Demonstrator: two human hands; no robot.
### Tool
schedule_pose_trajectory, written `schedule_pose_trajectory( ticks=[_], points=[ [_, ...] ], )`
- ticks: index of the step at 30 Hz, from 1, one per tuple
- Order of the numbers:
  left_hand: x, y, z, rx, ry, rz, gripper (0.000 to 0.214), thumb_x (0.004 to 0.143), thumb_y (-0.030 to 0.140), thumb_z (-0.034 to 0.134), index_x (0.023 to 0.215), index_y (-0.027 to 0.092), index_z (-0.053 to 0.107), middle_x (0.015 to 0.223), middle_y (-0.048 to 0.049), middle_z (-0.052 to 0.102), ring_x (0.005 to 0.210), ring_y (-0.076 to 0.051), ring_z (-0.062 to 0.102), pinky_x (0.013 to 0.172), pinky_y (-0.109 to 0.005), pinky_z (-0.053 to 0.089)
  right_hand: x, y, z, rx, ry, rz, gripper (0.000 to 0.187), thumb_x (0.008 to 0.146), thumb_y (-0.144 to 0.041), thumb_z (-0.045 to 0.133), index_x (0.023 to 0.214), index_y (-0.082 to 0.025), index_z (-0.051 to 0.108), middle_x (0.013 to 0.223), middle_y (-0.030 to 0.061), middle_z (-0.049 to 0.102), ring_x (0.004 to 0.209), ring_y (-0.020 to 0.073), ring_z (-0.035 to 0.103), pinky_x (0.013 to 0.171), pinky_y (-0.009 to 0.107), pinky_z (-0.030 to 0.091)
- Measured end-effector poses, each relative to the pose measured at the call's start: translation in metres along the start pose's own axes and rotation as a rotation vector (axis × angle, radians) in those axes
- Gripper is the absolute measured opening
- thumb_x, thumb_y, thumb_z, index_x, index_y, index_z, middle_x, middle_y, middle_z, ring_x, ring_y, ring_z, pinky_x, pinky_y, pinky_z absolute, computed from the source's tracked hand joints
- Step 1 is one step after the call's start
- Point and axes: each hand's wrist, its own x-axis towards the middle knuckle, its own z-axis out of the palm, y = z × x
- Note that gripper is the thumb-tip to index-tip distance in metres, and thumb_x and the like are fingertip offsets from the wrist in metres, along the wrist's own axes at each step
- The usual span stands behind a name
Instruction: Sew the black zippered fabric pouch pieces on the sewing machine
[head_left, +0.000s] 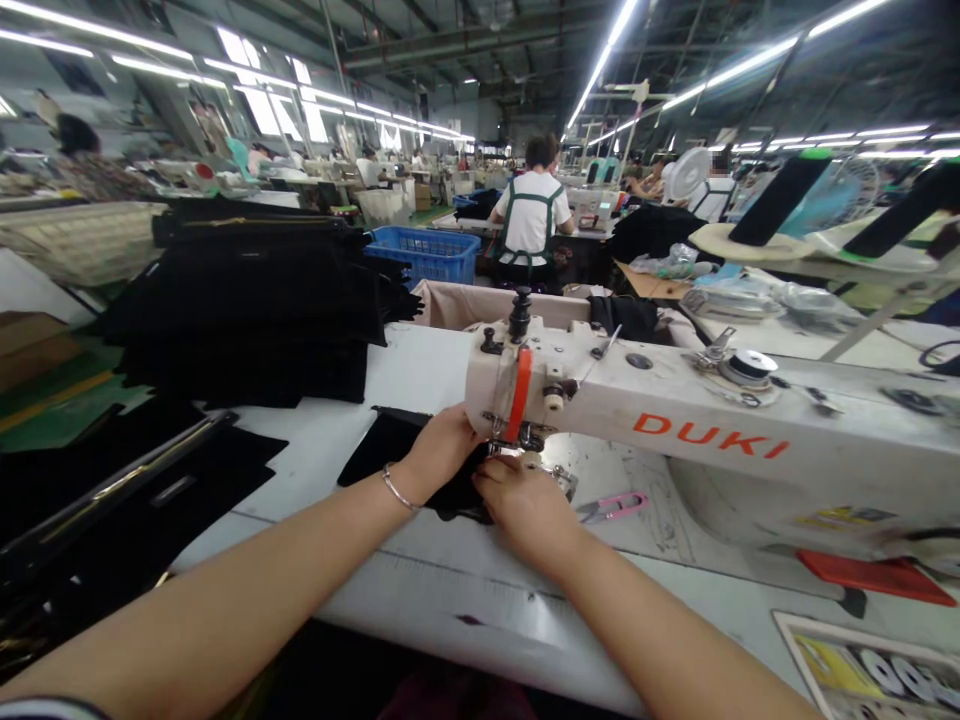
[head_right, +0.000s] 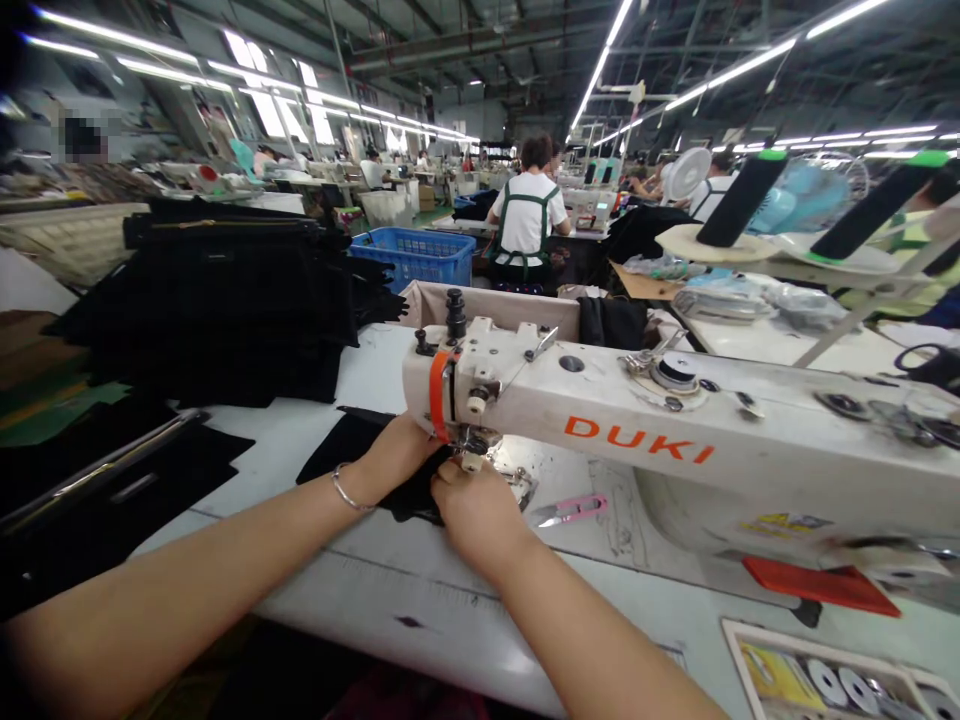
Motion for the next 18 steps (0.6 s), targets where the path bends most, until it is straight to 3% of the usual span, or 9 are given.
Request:
schedule_pose_trajectory(
  ticks=[3, 5, 9, 18],
  points=[
    [-0.016, 0.005, 0.009, -0.016, -0.005, 0.064, 0.017, 0.095, 0.021, 0.054, 0.104, 0.012, 0.066, 0.106, -0.0129, 0.067, 0.102, -0.028, 0.061, 0.095, -0.042, 0.047, -0.02, 0.005, 0.005, 0.016, 0.023, -0.011, 0.028, 0.091, -0.007, 0.053, 0.114, -0.014, 0.067, 0.107, 0.011, 0.069, 0.108, 0.024, 0.059, 0.094, 0.039, 0.049],
    [-0.034, 0.006, 0.011, -0.033, 0.003, 0.131, 0.02, 0.095, 0.017, 0.054, 0.111, 0.015, 0.065, 0.115, -0.0107, 0.065, 0.111, -0.026, 0.058, 0.101, -0.042, 0.046, -0.031, 0.005, 0.011, 0.034, 0.113, -0.014, 0.03, 0.092, -0.008, 0.052, 0.118, -0.013, 0.066, 0.113, 0.0117, 0.068, 0.114, 0.0241, 0.058, 0.097, 0.04, 0.049],
    [-0.055, 0.0, 0.011, -0.075, 0.035, 0.271, 0.03, 0.097, 0.013, 0.05, 0.124, 0.018, 0.06, 0.124, -0.0086, 0.062, 0.118, -0.023, 0.056, 0.105, -0.045, 0.047, -0.036, 0.002, 0.018, 0.054, 0.256, -0.027, 0.028, 0.092, -0.009, 0.052, 0.116, -0.01, 0.066, 0.108, 0.0118, 0.07, 0.11, 0.0246, 0.06, 0.093, 0.041, 0.052],
    [-0.048, -0.015, -0.002, -0.109, -0.103, 0.362, 0.033, 0.097, 0.013, 0.05, 0.128, 0.021, 0.058, 0.131, -0.0068, 0.061, 0.125, -0.02, 0.052, 0.11, -0.043, 0.043, -0.027, -0.009, 0.014, -0.012, 0.216, -0.033, 0.026, 0.093, -0.01, 0.054, 0.116, -0.008, 0.066, 0.107, 0.0126, 0.069, 0.107, 0.0258, 0.061, 0.09, 0.04, 0.054]
  ],
)
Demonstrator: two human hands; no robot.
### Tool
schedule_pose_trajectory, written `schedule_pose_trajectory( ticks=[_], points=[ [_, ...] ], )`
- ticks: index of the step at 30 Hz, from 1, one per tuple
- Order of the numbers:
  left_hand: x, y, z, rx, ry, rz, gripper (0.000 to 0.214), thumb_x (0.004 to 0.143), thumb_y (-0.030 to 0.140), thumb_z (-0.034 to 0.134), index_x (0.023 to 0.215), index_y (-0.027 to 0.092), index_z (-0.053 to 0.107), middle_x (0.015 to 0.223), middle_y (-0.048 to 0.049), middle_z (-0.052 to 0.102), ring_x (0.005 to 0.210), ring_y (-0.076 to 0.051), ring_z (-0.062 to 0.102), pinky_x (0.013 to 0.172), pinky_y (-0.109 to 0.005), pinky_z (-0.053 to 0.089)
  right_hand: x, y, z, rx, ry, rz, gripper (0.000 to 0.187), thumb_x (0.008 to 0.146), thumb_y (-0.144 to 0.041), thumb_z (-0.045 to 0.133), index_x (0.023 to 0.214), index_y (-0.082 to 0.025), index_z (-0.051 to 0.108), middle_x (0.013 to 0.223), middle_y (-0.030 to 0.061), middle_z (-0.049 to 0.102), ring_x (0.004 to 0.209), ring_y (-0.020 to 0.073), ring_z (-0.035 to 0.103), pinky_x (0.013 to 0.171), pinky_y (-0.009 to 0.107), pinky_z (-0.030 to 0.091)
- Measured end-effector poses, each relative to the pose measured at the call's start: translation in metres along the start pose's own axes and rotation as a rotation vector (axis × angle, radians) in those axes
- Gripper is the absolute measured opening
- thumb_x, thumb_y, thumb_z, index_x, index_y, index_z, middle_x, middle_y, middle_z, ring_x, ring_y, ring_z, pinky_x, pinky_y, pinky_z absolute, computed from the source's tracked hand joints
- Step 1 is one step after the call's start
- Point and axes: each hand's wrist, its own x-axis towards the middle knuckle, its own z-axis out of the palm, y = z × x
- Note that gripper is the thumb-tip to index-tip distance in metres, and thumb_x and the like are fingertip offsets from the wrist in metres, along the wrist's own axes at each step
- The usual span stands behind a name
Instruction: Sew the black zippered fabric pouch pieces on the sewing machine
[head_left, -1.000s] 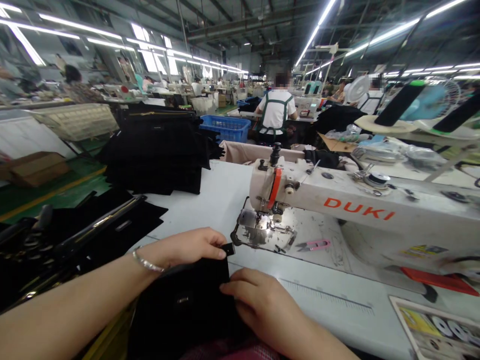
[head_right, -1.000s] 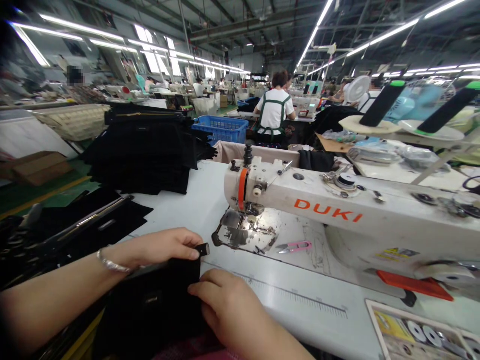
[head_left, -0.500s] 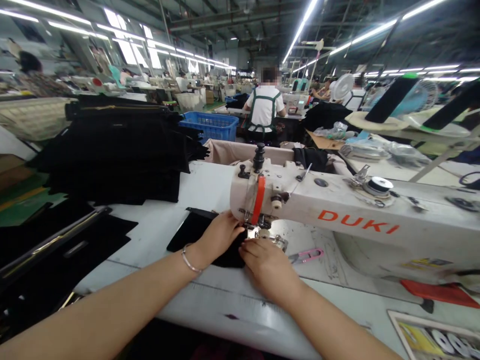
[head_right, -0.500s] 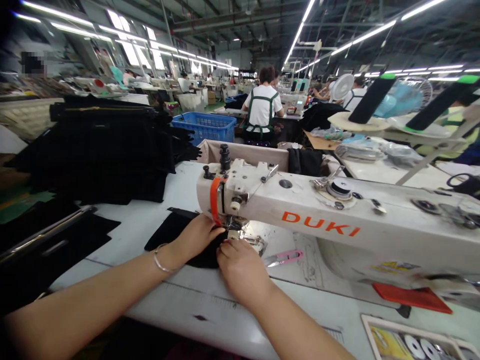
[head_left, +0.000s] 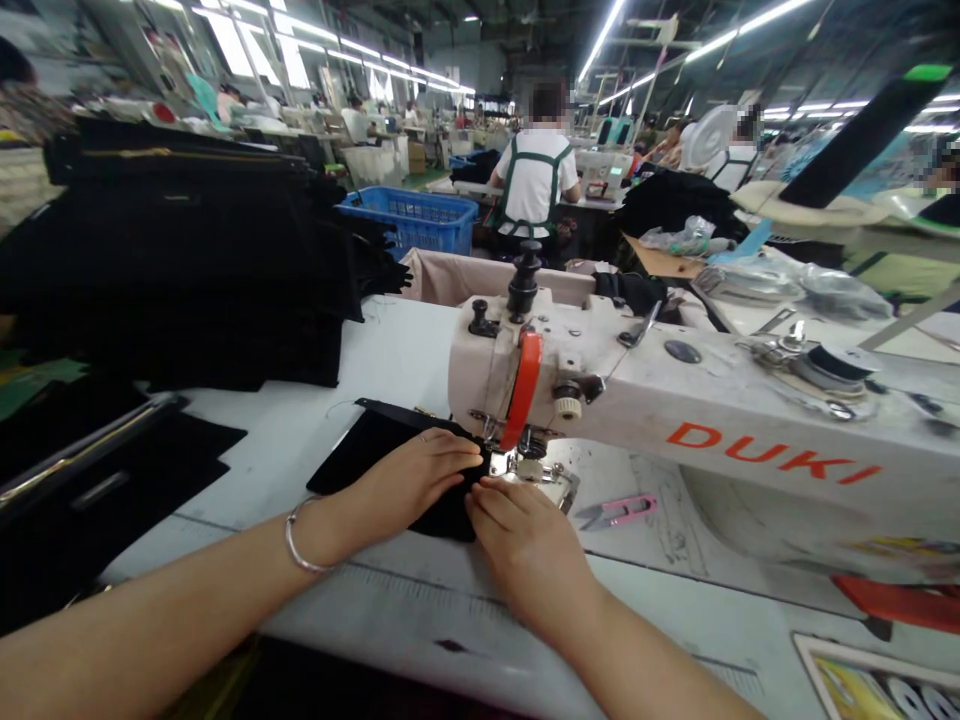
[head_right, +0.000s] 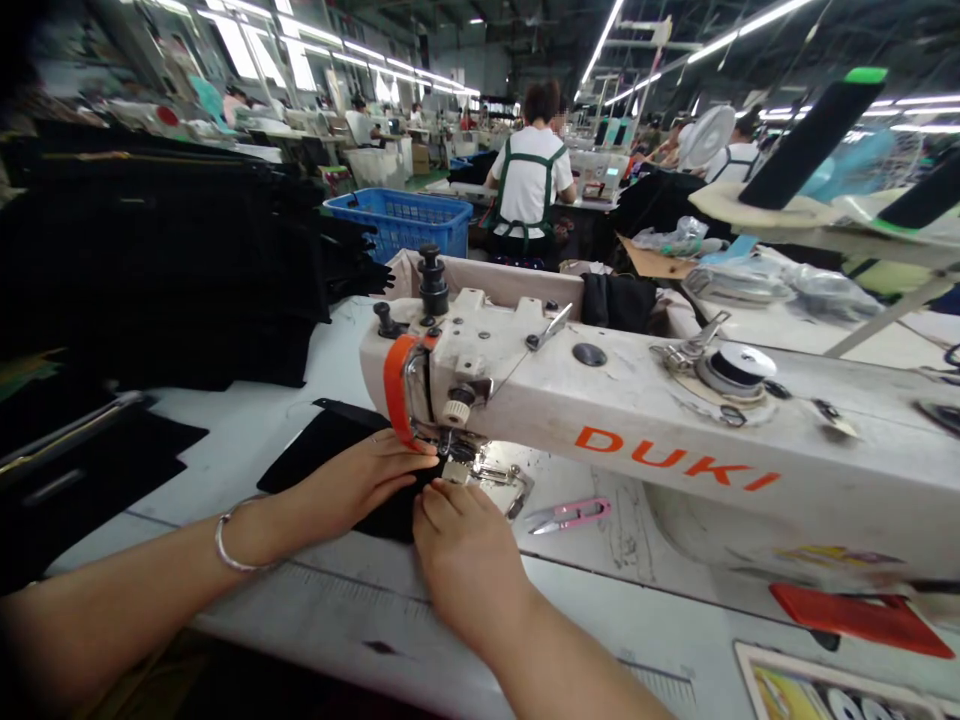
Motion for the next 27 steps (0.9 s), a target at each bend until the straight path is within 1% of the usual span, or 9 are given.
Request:
schedule_pose_trajectory(
  ticks=[11, 16, 18, 20, 21, 22, 24, 26, 27],
  points=[
    [0.007, 0.004, 0.0, 0.037, 0.004, 0.021, 0.031, 0.097, 0.012, 0.048, 0.126, 0.017, 0.057, 0.131, -0.009, 0.06, 0.127, -0.022, 0.051, 0.109, -0.044, 0.041, -0.001, 0.005, 0.001, 0.041, 0.027, 0.021, 0.028, 0.094, -0.007, 0.047, 0.114, -0.007, 0.066, 0.108, 0.0122, 0.07, 0.105, 0.0262, 0.062, 0.088, 0.04, 0.054],
    [0.004, 0.011, -0.007, 0.031, -0.05, -0.021, 0.03, 0.098, 0.015, 0.049, 0.126, 0.018, 0.058, 0.129, -0.008, 0.061, 0.125, -0.021, 0.053, 0.111, -0.043, 0.04, -0.001, 0.003, 0.003, 0.08, -0.017, 0.028, 0.027, 0.095, -0.01, 0.048, 0.115, -0.008, 0.065, 0.109, 0.0116, 0.07, 0.109, 0.0256, 0.06, 0.093, 0.04, 0.051],
    [-0.002, 0.017, -0.01, 0.029, -0.07, -0.03, 0.038, 0.097, 0.027, 0.056, 0.134, 0.018, 0.053, 0.135, -0.0098, 0.058, 0.129, -0.023, 0.05, 0.113, -0.046, 0.038, -0.002, 0.004, -0.005, 0.1, -0.076, 0.038, 0.027, 0.096, -0.012, 0.051, 0.119, -0.011, 0.064, 0.117, 0.0105, 0.068, 0.115, 0.0251, 0.057, 0.097, 0.041, 0.048],
    [-0.012, 0.022, -0.01, 0.037, -0.086, -0.021, 0.06, 0.089, 0.043, 0.066, 0.139, 0.018, 0.047, 0.143, -0.0118, 0.052, 0.135, -0.027, 0.044, 0.114, -0.049, 0.036, -0.005, 0.008, -0.021, 0.143, -0.175, 0.049, 0.031, 0.094, -0.012, 0.054, 0.124, -0.016, 0.06, 0.126, 0.0066, 0.064, 0.122, 0.024, 0.053, 0.104, 0.043, 0.042],
    [-0.016, 0.024, -0.01, 0.041, -0.091, -0.007, 0.064, 0.086, 0.047, 0.069, 0.139, 0.018, 0.048, 0.144, -0.0116, 0.05, 0.136, -0.028, 0.043, 0.114, -0.049, 0.036, -0.006, 0.011, -0.032, 0.173, -0.233, 0.058, 0.037, 0.091, -0.01, 0.055, 0.127, -0.02, 0.058, 0.13, 0.0036, 0.062, 0.124, 0.0231, 0.051, 0.107, 0.044, 0.039],
    [-0.02, 0.026, -0.009, 0.042, -0.092, 0.006, 0.061, 0.086, 0.047, 0.069, 0.137, 0.019, 0.051, 0.143, -0.0105, 0.051, 0.135, -0.027, 0.044, 0.114, -0.048, 0.037, -0.009, 0.015, -0.043, 0.203, -0.295, 0.074, 0.046, 0.087, -0.006, 0.057, 0.129, -0.023, 0.056, 0.132, 0.0009, 0.061, 0.125, 0.0223, 0.05, 0.109, 0.045, 0.036],
    [-0.026, 0.029, -0.008, 0.027, -0.078, 0.014, 0.041, 0.093, 0.039, 0.062, 0.129, 0.02, 0.058, 0.137, -0.0072, 0.058, 0.13, -0.022, 0.05, 0.112, -0.041, 0.042, -0.013, 0.025, -0.063, 0.218, -0.375, 0.128, 0.06, 0.078, 0.004, 0.056, 0.13, -0.027, 0.055, 0.132, -0.0017, 0.06, 0.125, 0.0222, 0.049, 0.108, 0.045, 0.035],
    [-0.029, 0.031, -0.008, -0.007, -0.061, -0.003, 0.028, 0.099, 0.028, 0.052, 0.124, 0.02, 0.061, 0.132, -0.0049, 0.062, 0.125, -0.017, 0.055, 0.11, -0.035, 0.044, -0.016, 0.036, -0.072, 0.192, -0.407, 0.183, 0.058, 0.077, 0.006, 0.056, 0.124, -0.029, 0.058, 0.125, -0.0007, 0.062, 0.119, 0.0236, 0.051, 0.101, 0.044, 0.04],
    [-0.029, 0.031, -0.007, -0.025, -0.05, -0.019, 0.028, 0.099, 0.024, 0.049, 0.124, 0.02, 0.061, 0.131, -0.0044, 0.063, 0.125, -0.016, 0.055, 0.109, -0.033, 0.044, -0.017, 0.041, -0.071, 0.175, -0.402, 0.209, 0.051, 0.079, 0.005, 0.058, 0.119, -0.027, 0.061, 0.12, 0.0007, 0.063, 0.114, 0.0243, 0.053, 0.097, 0.043, 0.042]
  ],
)
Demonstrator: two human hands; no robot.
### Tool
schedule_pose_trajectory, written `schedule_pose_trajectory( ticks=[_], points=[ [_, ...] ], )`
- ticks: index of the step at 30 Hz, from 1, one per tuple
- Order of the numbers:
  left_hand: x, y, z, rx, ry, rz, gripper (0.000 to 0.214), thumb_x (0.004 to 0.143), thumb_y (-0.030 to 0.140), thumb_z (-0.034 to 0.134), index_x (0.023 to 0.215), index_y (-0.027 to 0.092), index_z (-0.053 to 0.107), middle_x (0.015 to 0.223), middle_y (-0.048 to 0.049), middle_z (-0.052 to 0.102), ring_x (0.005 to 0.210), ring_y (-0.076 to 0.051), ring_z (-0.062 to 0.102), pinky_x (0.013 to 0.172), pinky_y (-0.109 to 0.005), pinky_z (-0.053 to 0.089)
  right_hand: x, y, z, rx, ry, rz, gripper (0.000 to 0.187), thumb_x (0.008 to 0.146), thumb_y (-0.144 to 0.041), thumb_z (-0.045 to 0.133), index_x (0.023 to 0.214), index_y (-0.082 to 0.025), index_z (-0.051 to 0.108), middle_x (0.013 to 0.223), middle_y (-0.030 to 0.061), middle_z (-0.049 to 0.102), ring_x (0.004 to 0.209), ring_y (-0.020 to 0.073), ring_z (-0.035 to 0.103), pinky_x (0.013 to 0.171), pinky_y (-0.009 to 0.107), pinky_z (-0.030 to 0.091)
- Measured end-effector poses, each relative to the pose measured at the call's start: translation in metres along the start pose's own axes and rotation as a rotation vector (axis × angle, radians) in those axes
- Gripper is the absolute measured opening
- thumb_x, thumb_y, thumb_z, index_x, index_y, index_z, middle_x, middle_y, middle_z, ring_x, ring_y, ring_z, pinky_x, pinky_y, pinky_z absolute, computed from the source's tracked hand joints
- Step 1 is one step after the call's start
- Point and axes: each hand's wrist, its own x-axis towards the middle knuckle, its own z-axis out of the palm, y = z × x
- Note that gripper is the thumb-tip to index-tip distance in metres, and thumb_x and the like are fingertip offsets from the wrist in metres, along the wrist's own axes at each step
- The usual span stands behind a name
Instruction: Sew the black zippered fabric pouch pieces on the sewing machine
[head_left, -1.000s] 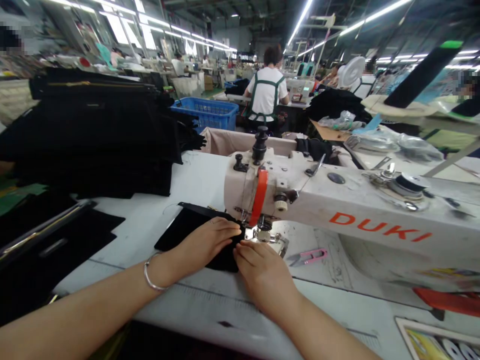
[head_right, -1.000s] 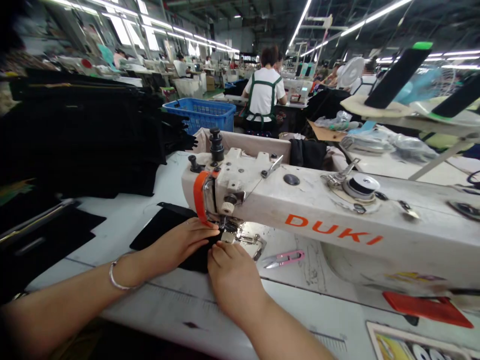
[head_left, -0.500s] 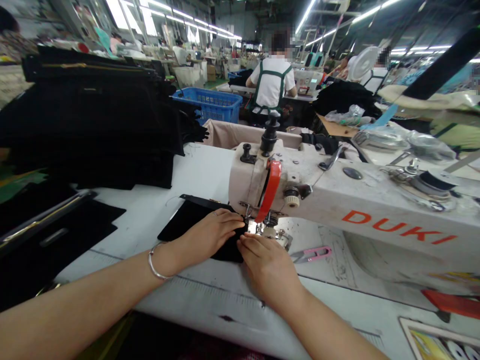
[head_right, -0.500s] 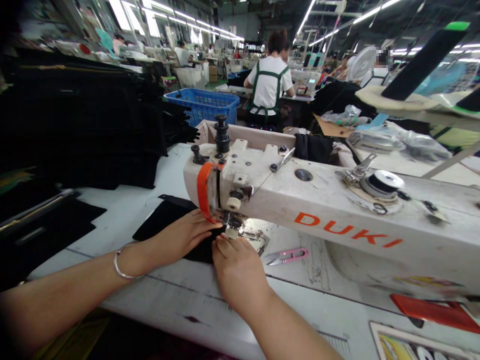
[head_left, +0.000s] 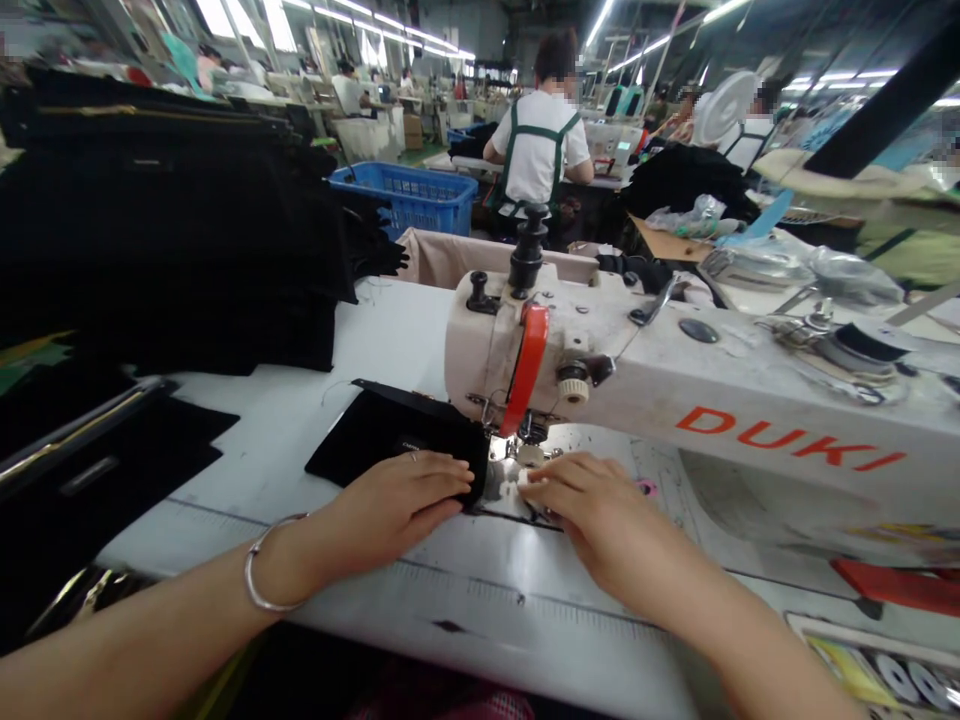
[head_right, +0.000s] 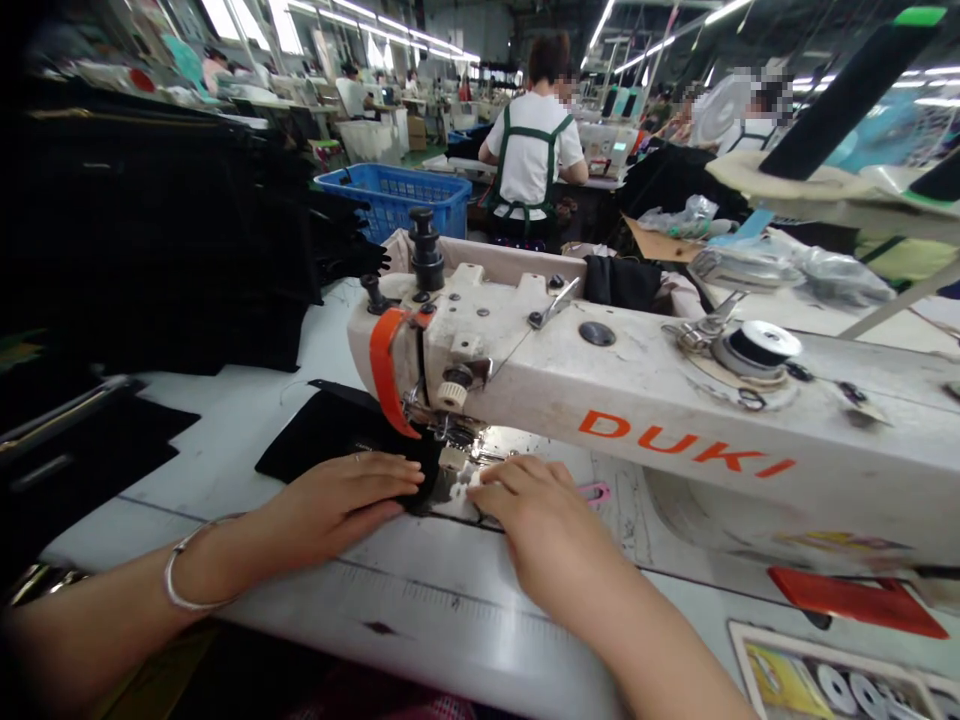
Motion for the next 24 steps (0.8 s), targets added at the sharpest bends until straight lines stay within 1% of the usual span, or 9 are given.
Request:
schedule_pose_trajectory(
  ticks=[4, 6, 8, 11, 13, 17, 19, 21, 24],
  points=[
    [0.002, 0.003, 0.003, -0.003, 0.048, -0.032, 0.034, 0.093, 0.01, 0.046, 0.122, 0.017, 0.061, 0.13, -0.0057, 0.063, 0.124, -0.017, 0.055, 0.109, -0.035, 0.045, 0.018, 0.014, 0.021, -0.03, 0.199, 0.129, 0.008, 0.086, -0.012, 0.066, 0.093, -0.016, 0.063, 0.099, 0.0076, 0.062, 0.094, 0.0242, 0.056, 0.08, 0.037, 0.048],
    [0.002, 0.004, 0.005, 0.029, 0.073, -0.016, 0.034, 0.091, 0.01, 0.049, 0.122, 0.017, 0.061, 0.129, -0.0065, 0.062, 0.123, -0.019, 0.055, 0.108, -0.038, 0.046, 0.026, 0.014, 0.034, -0.069, 0.317, 0.154, 0.005, 0.089, -0.018, 0.065, 0.089, -0.015, 0.061, 0.093, 0.0089, 0.061, 0.088, 0.0239, 0.055, 0.075, 0.036, 0.048],
    [0.002, 0.005, 0.007, 0.036, 0.119, -0.007, 0.031, 0.094, 0.014, 0.051, 0.123, 0.02, 0.06, 0.128, -0.0057, 0.063, 0.119, -0.019, 0.057, 0.106, -0.037, 0.048, 0.028, 0.008, 0.043, -0.095, 0.37, 0.074, 0.003, 0.092, -0.018, 0.061, 0.091, -0.016, 0.062, 0.09, 0.0078, 0.061, 0.085, 0.0235, 0.055, 0.073, 0.036, 0.048],
    [0.001, 0.004, 0.005, 0.01, 0.231, -0.017, 0.031, 0.098, 0.017, 0.051, 0.127, 0.022, 0.059, 0.125, -0.0046, 0.064, 0.115, -0.016, 0.059, 0.102, -0.032, 0.051, 0.021, -0.008, 0.046, -0.047, 0.308, -0.16, 0.01, 0.095, -0.019, 0.055, 0.099, -0.019, 0.064, 0.097, 0.0059, 0.064, 0.09, 0.0215, 0.056, 0.079, 0.036, 0.048],
    [0.0, 0.004, 0.004, 0.028, 0.26, 0.022, 0.032, 0.098, 0.015, 0.049, 0.129, 0.02, 0.058, 0.126, -0.0062, 0.063, 0.118, -0.016, 0.058, 0.103, -0.032, 0.051, 0.016, -0.018, 0.045, 0.012, 0.242, -0.25, 0.012, 0.097, -0.022, 0.055, 0.102, -0.021, 0.065, 0.1, 0.0046, 0.066, 0.094, 0.0198, 0.057, 0.084, 0.035, 0.048],
    [-0.001, 0.004, 0.005, 0.123, 0.105, 0.168, 0.036, 0.098, 0.01, 0.043, 0.132, 0.015, 0.054, 0.133, -0.0093, 0.06, 0.126, -0.019, 0.053, 0.108, -0.038, 0.048, 0.014, -0.024, 0.044, 0.06, 0.184, -0.273, 0.013, 0.097, -0.021, 0.054, 0.095, -0.022, 0.066, 0.093, 0.0024, 0.067, 0.091, 0.0188, 0.057, 0.084, 0.035, 0.047],
    [-0.002, 0.004, 0.006, 0.11, 0.111, 0.12, 0.034, 0.099, 0.012, 0.044, 0.131, 0.016, 0.054, 0.131, -0.0083, 0.062, 0.124, -0.018, 0.056, 0.106, -0.035, 0.05, 0.014, -0.024, 0.045, 0.067, 0.207, -0.244, 0.011, 0.097, -0.023, 0.054, 0.094, -0.019, 0.065, 0.095, 0.0041, 0.066, 0.09, 0.02, 0.057, 0.083, 0.036, 0.048],
    [-0.002, 0.004, 0.007, 0.081, 0.154, 0.056, 0.032, 0.099, 0.014, 0.046, 0.129, 0.018, 0.055, 0.13, -0.0071, 0.063, 0.12, -0.016, 0.058, 0.103, -0.031, 0.052, 0.014, -0.024, 0.045, 0.072, 0.218, -0.226, 0.013, 0.097, -0.025, 0.054, 0.101, -0.018, 0.064, 0.101, 0.006, 0.066, 0.094, 0.0214, 0.057, 0.085, 0.038, 0.048],
    [-0.002, 0.004, 0.009, 0.129, 0.094, 0.14, 0.034, 0.098, 0.01, 0.043, 0.13, 0.015, 0.053, 0.132, -0.0086, 0.061, 0.125, -0.019, 0.054, 0.108, -0.037, 0.048, 0.013, -0.025, 0.045, 0.085, 0.172, -0.257, 0.018, 0.098, -0.024, 0.053, 0.113, -0.019, 0.063, 0.105, 0.0049, 0.067, 0.099, 0.0213, 0.058, 0.089, 0.038, 0.048]
  ],
)
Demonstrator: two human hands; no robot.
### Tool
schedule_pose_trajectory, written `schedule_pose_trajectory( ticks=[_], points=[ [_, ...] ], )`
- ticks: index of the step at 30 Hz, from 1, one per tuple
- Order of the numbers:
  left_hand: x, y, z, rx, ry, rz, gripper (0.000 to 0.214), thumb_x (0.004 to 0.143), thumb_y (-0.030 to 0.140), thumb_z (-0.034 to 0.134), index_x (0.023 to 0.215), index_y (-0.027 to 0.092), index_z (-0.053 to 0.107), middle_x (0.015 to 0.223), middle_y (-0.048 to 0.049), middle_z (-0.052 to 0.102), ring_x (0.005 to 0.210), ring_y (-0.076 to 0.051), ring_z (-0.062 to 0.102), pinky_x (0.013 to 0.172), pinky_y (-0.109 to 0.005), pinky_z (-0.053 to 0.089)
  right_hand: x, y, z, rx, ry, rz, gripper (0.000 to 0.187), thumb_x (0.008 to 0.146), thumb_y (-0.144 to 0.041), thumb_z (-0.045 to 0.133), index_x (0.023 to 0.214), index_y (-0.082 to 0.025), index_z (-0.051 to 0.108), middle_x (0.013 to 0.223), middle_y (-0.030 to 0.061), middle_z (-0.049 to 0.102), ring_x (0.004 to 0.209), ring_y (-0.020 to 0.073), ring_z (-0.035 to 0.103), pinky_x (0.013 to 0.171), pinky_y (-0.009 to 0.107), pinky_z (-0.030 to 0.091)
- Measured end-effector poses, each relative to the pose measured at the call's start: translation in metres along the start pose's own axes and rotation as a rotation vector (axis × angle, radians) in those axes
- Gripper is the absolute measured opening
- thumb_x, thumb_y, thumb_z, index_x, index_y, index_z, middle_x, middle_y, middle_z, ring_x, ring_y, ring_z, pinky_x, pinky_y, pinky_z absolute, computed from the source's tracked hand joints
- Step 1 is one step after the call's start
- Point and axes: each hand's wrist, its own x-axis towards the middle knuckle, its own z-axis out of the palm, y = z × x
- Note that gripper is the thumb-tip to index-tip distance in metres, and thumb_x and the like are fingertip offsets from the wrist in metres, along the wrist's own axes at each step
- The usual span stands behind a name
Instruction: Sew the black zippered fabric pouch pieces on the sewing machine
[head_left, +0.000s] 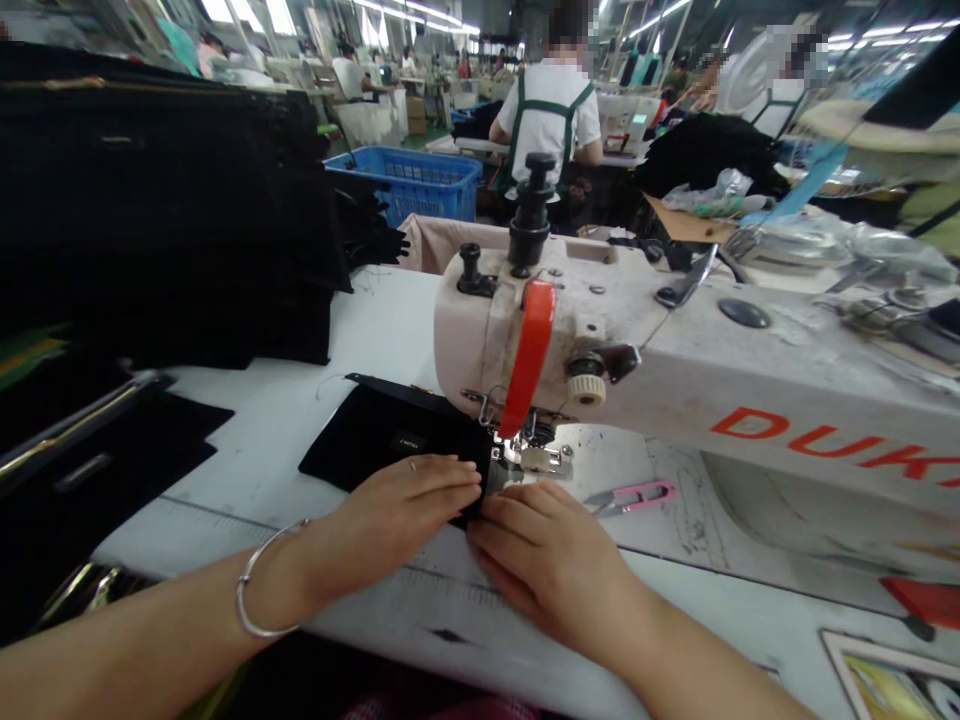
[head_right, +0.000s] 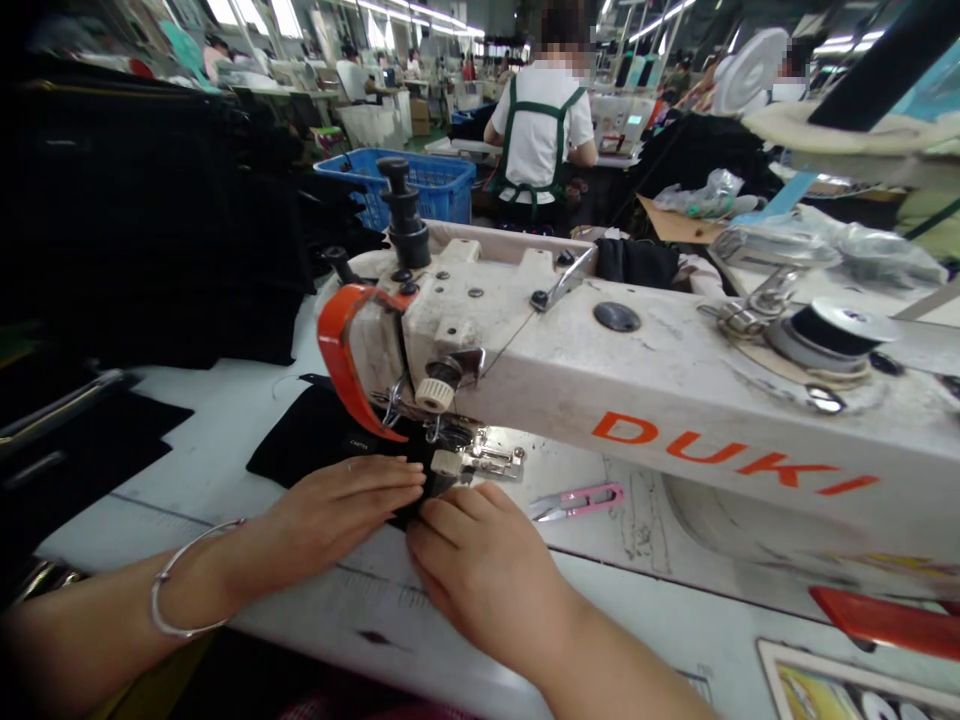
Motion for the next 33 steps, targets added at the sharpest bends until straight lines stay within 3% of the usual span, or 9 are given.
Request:
schedule_pose_trajectory(
  ticks=[3, 9, 16, 22, 30, 33],
  points=[
    [0.001, 0.001, 0.001, 0.062, -0.085, 0.086, 0.033, 0.098, 0.009, 0.04, 0.129, 0.01, 0.052, 0.135, -0.0116, 0.058, 0.13, -0.023, 0.05, 0.113, -0.043, 0.043, 0.001, -0.002, 0.0, 0.023, 0.012, -0.011, 0.018, 0.098, -0.021, 0.054, 0.112, -0.02, 0.064, 0.1, 0.0042, 0.069, 0.098, 0.0206, 0.059, 0.087, 0.037, 0.049],
    [0.012, -0.002, -0.003, 0.099, -0.139, 0.096, 0.032, 0.098, 0.009, 0.04, 0.127, 0.011, 0.053, 0.131, -0.0095, 0.061, 0.126, -0.022, 0.052, 0.114, -0.039, 0.04, 0.003, -0.003, 0.002, 0.002, 0.087, -0.001, 0.018, 0.098, -0.019, 0.051, 0.108, -0.019, 0.066, 0.093, 0.005, 0.069, 0.094, 0.0196, 0.061, 0.083, 0.036, 0.052],
    [0.019, -0.018, 0.004, 0.117, -0.07, 0.144, 0.03, 0.095, 0.008, 0.046, 0.125, 0.011, 0.054, 0.125, -0.0107, 0.063, 0.125, -0.021, 0.054, 0.11, -0.04, 0.045, 0.005, -0.001, 0.002, -0.012, 0.096, 0.047, 0.019, 0.096, -0.018, 0.051, 0.107, -0.018, 0.066, 0.097, 0.007, 0.069, 0.095, 0.0209, 0.061, 0.085, 0.037, 0.052],
    [0.014, -0.014, 0.001, 0.028, -0.014, 0.181, 0.024, 0.097, 0.009, 0.048, 0.118, 0.015, 0.058, 0.119, -0.006, 0.066, 0.116, -0.017, 0.057, 0.112, -0.037, 0.042, 0.002, 0.004, 0.001, 0.002, 0.099, 0.041, 0.019, 0.097, -0.017, 0.05, 0.106, -0.018, 0.066, 0.101, 0.0065, 0.069, 0.096, 0.0204, 0.06, 0.086, 0.038, 0.051],
    [0.019, -0.009, -0.003, -0.008, -0.092, 0.121, 0.018, 0.097, 0.013, 0.049, 0.109, 0.016, 0.062, 0.109, -0.006, 0.068, 0.105, -0.019, 0.059, 0.099, -0.038, 0.048, 0.001, 0.005, 0.001, -0.022, 0.083, 0.086, 0.02, 0.096, -0.019, 0.052, 0.108, -0.02, 0.068, 0.094, 0.006, 0.065, 0.089, 0.0203, 0.058, 0.08, 0.038, 0.05],
    [0.017, -0.012, 0.0, -0.017, -0.102, 0.115, 0.018, 0.096, 0.012, 0.051, 0.11, 0.016, 0.062, 0.11, -0.0052, 0.068, 0.106, -0.018, 0.059, 0.1, -0.037, 0.048, 0.001, 0.004, 0.0, -0.016, 0.091, 0.093, 0.02, 0.096, -0.018, 0.051, 0.107, -0.02, 0.068, 0.103, 0.0071, 0.066, 0.093, 0.0213, 0.059, 0.082, 0.039, 0.05]
  ],
)
